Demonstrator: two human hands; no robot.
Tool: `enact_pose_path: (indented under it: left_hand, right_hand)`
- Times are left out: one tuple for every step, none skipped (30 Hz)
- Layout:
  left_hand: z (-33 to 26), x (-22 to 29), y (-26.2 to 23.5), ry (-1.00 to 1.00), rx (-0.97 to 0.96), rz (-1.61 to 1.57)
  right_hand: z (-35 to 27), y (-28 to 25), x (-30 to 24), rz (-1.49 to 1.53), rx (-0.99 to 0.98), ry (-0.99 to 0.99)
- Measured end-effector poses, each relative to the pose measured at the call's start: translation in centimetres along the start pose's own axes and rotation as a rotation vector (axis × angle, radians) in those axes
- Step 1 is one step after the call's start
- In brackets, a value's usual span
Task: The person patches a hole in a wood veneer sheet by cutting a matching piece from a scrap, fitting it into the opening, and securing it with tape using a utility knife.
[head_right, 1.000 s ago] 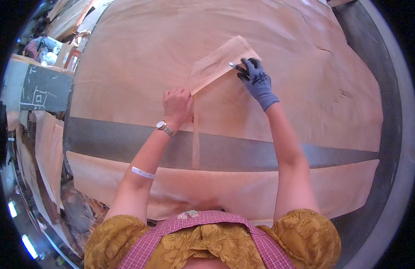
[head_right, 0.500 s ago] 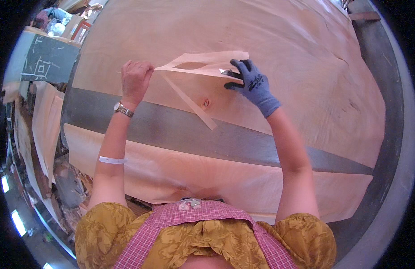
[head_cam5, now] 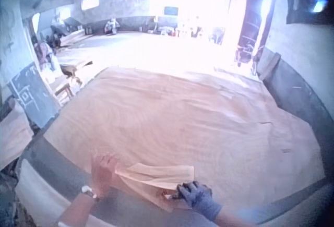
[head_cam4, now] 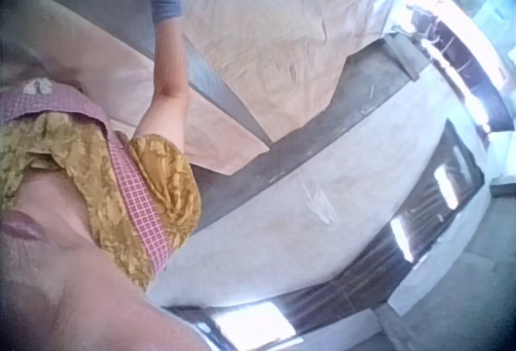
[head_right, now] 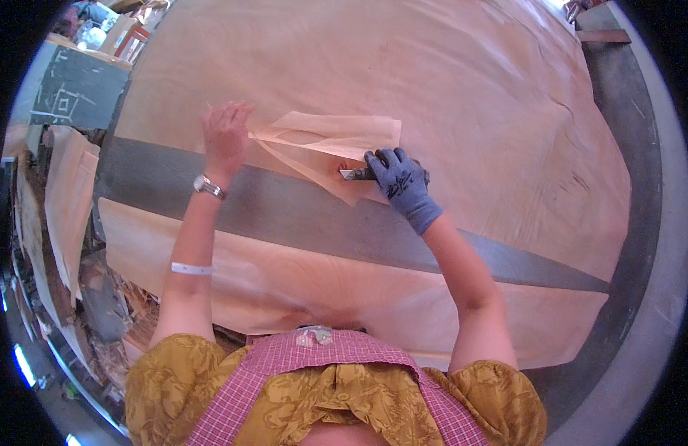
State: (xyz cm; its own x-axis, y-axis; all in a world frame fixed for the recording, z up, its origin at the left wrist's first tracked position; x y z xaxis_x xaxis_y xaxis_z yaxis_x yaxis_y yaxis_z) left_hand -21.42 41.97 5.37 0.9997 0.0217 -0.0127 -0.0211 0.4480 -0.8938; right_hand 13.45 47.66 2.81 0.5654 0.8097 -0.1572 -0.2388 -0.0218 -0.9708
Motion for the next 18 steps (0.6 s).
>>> enact_pose_path:
  left_hand:
    - [-0.7,1.8,-0.1,0.009,0.079,0.035]
    - [-1.3,4.1,-0.7,0.043,0.020,-0.104]
    - [-1.8,6.4,-1.6,0.073,-0.037,-0.238]
    - [-2.4,8.3,-1.9,0.066,-0.069,-0.317]
    - [-2.9,9.6,-2.0,0.056,-0.099,-0.392]
    - [-3.5,10.2,-1.6,0.026,-0.115,-0.399]
    - [-4.3,10.6,-1.0,-0.004,-0.132,-0.405]
    - [-4.6,11.0,-0.6,-0.030,-0.148,-0.415]
    - [-5.0,11.2,-0.4,-0.049,-0.145,-0.408]
    - [-5.3,11.4,-0.2,-0.069,-0.142,-0.400]
    - [-5.3,11.6,-0.2,-0.085,-0.140,-0.391]
    - [-5.4,11.8,-0.2,-0.097,-0.143,-0.383]
    - [-5.4,12.0,-0.2,-0.108,-0.146,-0.375]
    - [-5.4,12.2,-0.2,-0.122,-0.147,-0.365]
    - [-5.4,12.3,-0.2,-0.121,-0.136,-0.351]
    - [-5.4,12.4,-0.1,-0.120,-0.125,-0.337]
    - [-5.5,12.5,0.0,-0.120,-0.113,-0.324]
    - [-5.6,12.5,0.1,-0.125,-0.105,-0.313]
  right_hand:
    - [-0.5,0.4,-0.5,-0.007,-0.014,0.017]
    - [-1.2,0.9,-0.9,-0.014,-0.028,0.040]
    - [-1.5,1.1,-1.4,-0.018,-0.039,0.056]
    - [-1.7,1.2,-2.0,-0.009,-0.061,0.081]
    - [-1.7,1.1,-2.5,-0.003,-0.064,0.078]
    - [-1.8,1.0,-3.1,0.003,-0.068,0.075]
    - [-1.8,0.9,-3.6,0.009,-0.072,0.072]
    - [-2.0,1.1,-4.1,-0.005,-0.086,0.092]
    - [-2.0,1.2,-4.3,-0.006,-0.089,0.100]
    - [-2.0,1.4,-4.5,-0.006,-0.091,0.107]
    - [-2.1,1.5,-4.7,-0.005,-0.092,0.116]
    - [-2.0,1.5,-4.8,0.006,-0.111,0.134]
    - [-2.0,1.5,-4.9,0.017,-0.129,0.151]
    - [-1.9,1.2,-5.0,0.028,-0.147,0.165]
    - [-1.7,0.9,-5.1,0.083,-0.131,0.186]
    - [-1.5,0.3,-5.2,0.138,-0.115,0.207]
    - [-1.1,-0.4,-5.3,0.192,-0.099,0.227]
    - [-0.8,-1.5,-5.2,0.251,-0.064,0.243]
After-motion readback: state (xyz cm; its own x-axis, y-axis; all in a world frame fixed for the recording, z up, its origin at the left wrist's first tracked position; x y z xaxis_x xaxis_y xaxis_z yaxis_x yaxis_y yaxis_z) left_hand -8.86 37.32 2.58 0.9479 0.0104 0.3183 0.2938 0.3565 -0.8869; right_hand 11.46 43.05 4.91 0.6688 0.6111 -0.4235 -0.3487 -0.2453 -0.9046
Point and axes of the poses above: each hand's wrist, its own z-axis towards the middle knuckle, its own y-axis out of the palm, x = y × z, the point moved 2 cm from there along z, towards the middle knuckle, and after that the axes turned 2 degrees about z, right-handed, at the moved point
